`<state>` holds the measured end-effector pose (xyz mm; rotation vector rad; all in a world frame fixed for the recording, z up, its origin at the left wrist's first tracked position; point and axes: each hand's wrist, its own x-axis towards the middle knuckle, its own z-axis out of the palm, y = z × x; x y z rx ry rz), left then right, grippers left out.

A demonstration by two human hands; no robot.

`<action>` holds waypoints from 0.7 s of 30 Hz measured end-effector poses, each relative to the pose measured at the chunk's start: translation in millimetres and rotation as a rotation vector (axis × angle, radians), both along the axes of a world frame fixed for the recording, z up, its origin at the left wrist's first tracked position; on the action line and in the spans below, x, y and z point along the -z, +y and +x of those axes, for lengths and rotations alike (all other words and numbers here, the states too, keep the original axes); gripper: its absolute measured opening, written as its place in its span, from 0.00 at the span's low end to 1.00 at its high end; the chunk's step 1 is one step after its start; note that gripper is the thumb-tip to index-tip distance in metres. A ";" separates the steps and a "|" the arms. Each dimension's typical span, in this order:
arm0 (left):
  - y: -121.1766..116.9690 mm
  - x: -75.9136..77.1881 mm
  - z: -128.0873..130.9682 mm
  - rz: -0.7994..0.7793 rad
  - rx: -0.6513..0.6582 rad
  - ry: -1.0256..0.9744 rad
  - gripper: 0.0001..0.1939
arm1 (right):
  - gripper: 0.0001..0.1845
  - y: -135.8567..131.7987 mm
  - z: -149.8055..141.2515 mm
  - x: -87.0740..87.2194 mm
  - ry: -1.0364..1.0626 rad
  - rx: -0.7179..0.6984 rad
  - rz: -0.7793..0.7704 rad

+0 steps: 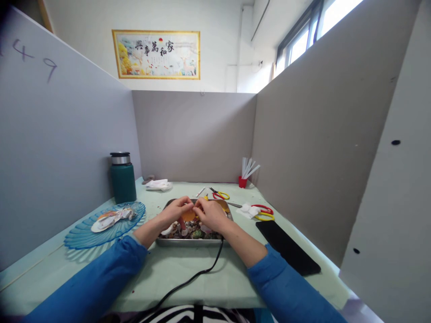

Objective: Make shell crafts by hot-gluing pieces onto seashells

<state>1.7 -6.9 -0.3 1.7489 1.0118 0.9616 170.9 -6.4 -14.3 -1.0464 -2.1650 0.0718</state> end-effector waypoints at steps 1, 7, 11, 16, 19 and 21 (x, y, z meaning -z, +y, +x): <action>0.1 0.2 -0.1 -0.001 0.004 -0.004 0.17 | 0.07 0.2 0.0 0.1 0.000 -0.002 0.004; 0.0 0.7 -0.7 -0.001 0.015 -0.023 0.17 | 0.08 0.4 -0.3 0.5 -0.010 0.021 0.000; 0.2 0.4 -0.8 0.010 0.022 -0.029 0.18 | 0.08 -0.8 0.0 -0.4 -0.030 0.027 0.018; 3.3 2.1 -0.3 0.062 -0.039 0.028 0.17 | 0.08 0.8 0.9 0.2 -0.033 0.047 0.021; 5.1 3.5 -0.3 0.122 -0.060 0.065 0.17 | 0.09 2.1 0.9 0.9 -0.034 0.053 0.023; 5.4 3.6 -0.5 0.141 -0.062 0.083 0.16 | 0.09 2.6 0.5 1.2 -0.032 0.058 0.027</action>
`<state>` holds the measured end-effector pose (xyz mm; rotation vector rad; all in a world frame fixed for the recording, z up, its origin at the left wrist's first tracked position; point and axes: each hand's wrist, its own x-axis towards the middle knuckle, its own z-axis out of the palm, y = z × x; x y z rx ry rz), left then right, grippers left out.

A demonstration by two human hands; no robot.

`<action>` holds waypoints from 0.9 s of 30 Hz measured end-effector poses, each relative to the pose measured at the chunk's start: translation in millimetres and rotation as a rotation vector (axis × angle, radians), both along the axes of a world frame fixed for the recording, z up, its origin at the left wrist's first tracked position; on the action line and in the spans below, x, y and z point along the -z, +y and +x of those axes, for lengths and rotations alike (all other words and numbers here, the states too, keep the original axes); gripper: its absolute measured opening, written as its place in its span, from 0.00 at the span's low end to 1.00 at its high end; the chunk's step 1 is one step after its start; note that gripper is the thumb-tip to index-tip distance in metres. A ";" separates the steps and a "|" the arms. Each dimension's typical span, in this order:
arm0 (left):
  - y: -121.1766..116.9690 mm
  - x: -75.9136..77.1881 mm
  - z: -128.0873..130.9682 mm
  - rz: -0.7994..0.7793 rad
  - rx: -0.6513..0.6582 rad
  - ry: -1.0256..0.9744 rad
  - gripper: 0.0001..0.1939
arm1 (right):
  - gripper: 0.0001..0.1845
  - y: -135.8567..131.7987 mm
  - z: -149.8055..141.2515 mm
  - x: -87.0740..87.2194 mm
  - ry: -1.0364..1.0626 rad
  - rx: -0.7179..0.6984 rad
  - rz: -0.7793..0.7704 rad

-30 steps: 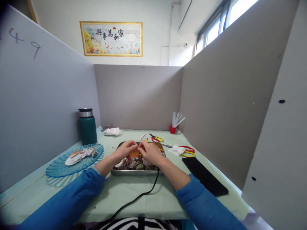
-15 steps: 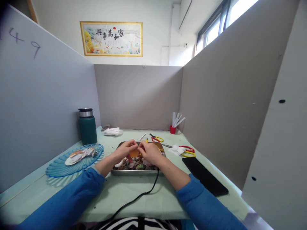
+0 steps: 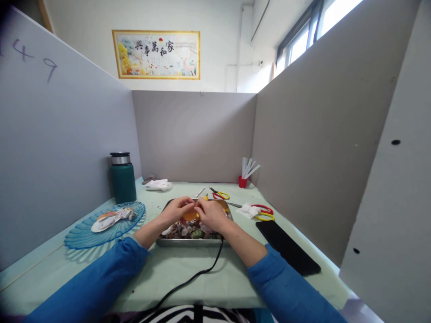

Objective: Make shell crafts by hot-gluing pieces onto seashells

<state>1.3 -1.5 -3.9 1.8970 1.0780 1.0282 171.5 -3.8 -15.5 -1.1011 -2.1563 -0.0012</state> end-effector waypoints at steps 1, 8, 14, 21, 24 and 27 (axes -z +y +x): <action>-0.2 -0.2 -0.1 0.003 0.002 0.006 0.16 | 0.09 0.2 -0.2 0.1 0.003 0.001 0.003; -2.7 -3.1 0.7 -0.056 0.012 -0.025 0.16 | 0.09 0.5 -0.5 0.0 0.009 0.000 0.011; -3.6 -4.5 0.9 -0.073 0.010 -0.030 0.16 | 0.09 -0.6 -0.1 -0.2 0.010 -0.001 0.009; -1.6 -2.9 -0.5 -0.053 -0.001 0.004 0.14 | 0.09 -0.6 0.1 0.6 0.008 -0.030 -0.009; -0.8 -2.0 -0.5 -0.045 -0.005 0.014 0.13 | 0.09 -0.6 0.0 0.6 0.004 -0.030 -0.012; -1.4 -2.1 -0.1 -0.040 -0.007 0.010 0.13 | 0.09 -0.1 -0.2 0.8 0.003 -0.032 -0.007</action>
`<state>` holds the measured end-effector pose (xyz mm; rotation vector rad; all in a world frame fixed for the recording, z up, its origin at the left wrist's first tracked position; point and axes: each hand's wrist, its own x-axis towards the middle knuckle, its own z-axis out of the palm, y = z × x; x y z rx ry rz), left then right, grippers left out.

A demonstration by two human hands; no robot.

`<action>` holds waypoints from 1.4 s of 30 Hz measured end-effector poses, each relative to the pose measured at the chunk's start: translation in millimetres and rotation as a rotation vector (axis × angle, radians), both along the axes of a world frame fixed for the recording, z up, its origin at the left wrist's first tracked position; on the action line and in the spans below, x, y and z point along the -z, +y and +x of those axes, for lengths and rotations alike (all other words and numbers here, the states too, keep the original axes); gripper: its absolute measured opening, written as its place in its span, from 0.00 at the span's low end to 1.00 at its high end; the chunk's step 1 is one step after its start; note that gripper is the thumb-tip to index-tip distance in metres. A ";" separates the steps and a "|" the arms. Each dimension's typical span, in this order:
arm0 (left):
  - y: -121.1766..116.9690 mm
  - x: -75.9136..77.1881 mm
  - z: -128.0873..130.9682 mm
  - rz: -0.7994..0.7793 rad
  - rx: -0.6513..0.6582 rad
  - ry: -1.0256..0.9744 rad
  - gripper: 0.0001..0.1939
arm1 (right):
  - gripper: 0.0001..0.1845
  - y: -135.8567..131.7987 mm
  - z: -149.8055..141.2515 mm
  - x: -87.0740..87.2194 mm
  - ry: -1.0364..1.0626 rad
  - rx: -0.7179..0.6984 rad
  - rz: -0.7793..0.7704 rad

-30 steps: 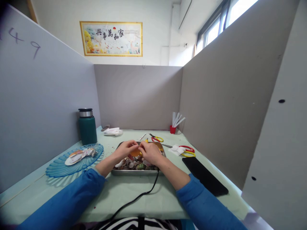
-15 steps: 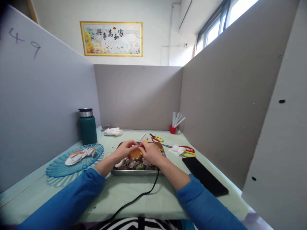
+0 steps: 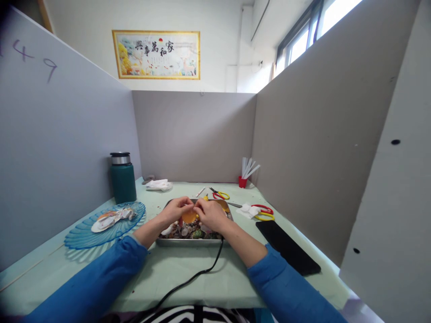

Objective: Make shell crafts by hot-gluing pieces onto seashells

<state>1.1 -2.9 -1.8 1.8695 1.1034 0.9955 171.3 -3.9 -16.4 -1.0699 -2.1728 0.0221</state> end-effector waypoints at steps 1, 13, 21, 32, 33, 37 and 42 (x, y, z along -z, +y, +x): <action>-0.4 -0.3 0.2 -0.003 0.003 -0.005 0.13 | 0.09 0.3 0.0 0.2 0.001 0.001 0.002; -5.0 -3.1 1.4 -0.039 0.038 -0.040 0.15 | 0.10 -0.9 0.4 -0.9 -0.021 0.042 0.026; -3.8 -2.0 1.3 -0.038 0.045 -0.037 0.12 | 0.10 -1.6 0.4 -1.8 -0.021 0.056 0.016; -1.4 -0.6 1.8 -0.053 0.025 -0.039 0.11 | 0.10 0.2 0.6 0.3 -0.007 0.022 0.013; -1.4 -0.6 1.7 -0.056 0.024 -0.043 0.11 | 0.10 0.1 0.5 0.2 -0.006 0.022 0.013; -1.1 0.4 0.8 -0.064 0.033 -0.052 0.12 | 0.10 0.6 0.3 0.1 -0.009 0.024 0.020; -2.4 0.4 0.4 -0.083 0.060 -0.064 0.14 | 0.09 0.1 0.2 -0.7 -0.013 0.029 0.020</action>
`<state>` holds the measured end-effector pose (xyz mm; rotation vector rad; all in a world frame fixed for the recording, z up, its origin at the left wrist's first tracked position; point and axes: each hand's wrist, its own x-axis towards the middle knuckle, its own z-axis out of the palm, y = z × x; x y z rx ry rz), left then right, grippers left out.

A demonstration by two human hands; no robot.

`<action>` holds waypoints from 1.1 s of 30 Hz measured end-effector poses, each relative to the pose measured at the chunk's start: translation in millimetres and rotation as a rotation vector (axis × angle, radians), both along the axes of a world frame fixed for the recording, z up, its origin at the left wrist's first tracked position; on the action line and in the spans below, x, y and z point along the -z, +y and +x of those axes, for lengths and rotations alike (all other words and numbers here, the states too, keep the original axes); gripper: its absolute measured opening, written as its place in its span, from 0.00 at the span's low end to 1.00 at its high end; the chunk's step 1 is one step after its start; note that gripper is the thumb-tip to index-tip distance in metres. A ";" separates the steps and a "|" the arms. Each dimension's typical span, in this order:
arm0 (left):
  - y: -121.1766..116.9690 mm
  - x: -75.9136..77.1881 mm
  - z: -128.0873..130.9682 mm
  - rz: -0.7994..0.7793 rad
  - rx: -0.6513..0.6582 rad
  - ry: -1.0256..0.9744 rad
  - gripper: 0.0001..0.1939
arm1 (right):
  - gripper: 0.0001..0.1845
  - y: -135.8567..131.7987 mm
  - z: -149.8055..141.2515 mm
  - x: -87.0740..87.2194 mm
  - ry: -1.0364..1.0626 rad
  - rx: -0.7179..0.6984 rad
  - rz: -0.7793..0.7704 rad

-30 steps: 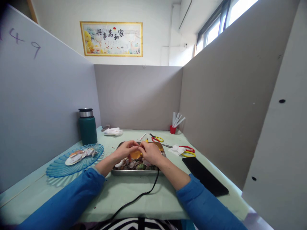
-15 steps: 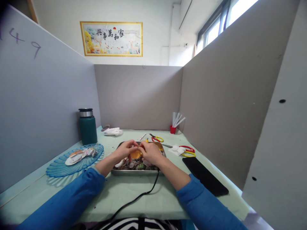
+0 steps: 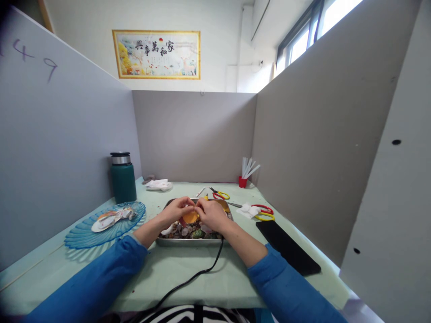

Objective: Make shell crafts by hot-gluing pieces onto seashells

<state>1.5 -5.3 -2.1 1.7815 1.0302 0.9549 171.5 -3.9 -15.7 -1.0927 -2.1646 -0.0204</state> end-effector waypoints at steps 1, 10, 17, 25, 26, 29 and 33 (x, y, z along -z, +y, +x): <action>-0.8 -0.7 0.1 -0.001 0.004 -0.004 0.14 | 0.09 -0.8 -0.2 -0.6 0.000 0.001 -0.001; -1.4 -2.2 -1.0 0.020 0.065 -0.032 0.23 | 0.09 -6.6 -2.2 -5.6 0.005 0.018 -0.022; 0.0 -2.1 -0.5 0.013 0.033 -0.039 0.22 | 0.10 -5.3 -2.4 -4.6 -0.002 0.017 -0.040; -5.6 -6.9 1.6 0.031 -0.006 -0.028 0.17 | 0.10 -2.9 -1.8 -2.9 -0.009 0.006 -0.059; -4.9 -6.4 1.5 0.034 0.002 -0.032 0.18 | 0.10 -2.9 -1.8 -3.0 -0.005 0.006 -0.055; -2.2 -4.7 0.9 0.062 0.039 -0.036 0.20 | 0.10 -4.3 -1.6 -3.9 -0.001 -0.010 -0.044; -0.5 -3.5 0.4 0.080 0.038 -0.031 0.16 | 0.09 -7.1 -1.1 -5.4 -0.007 -0.036 -0.040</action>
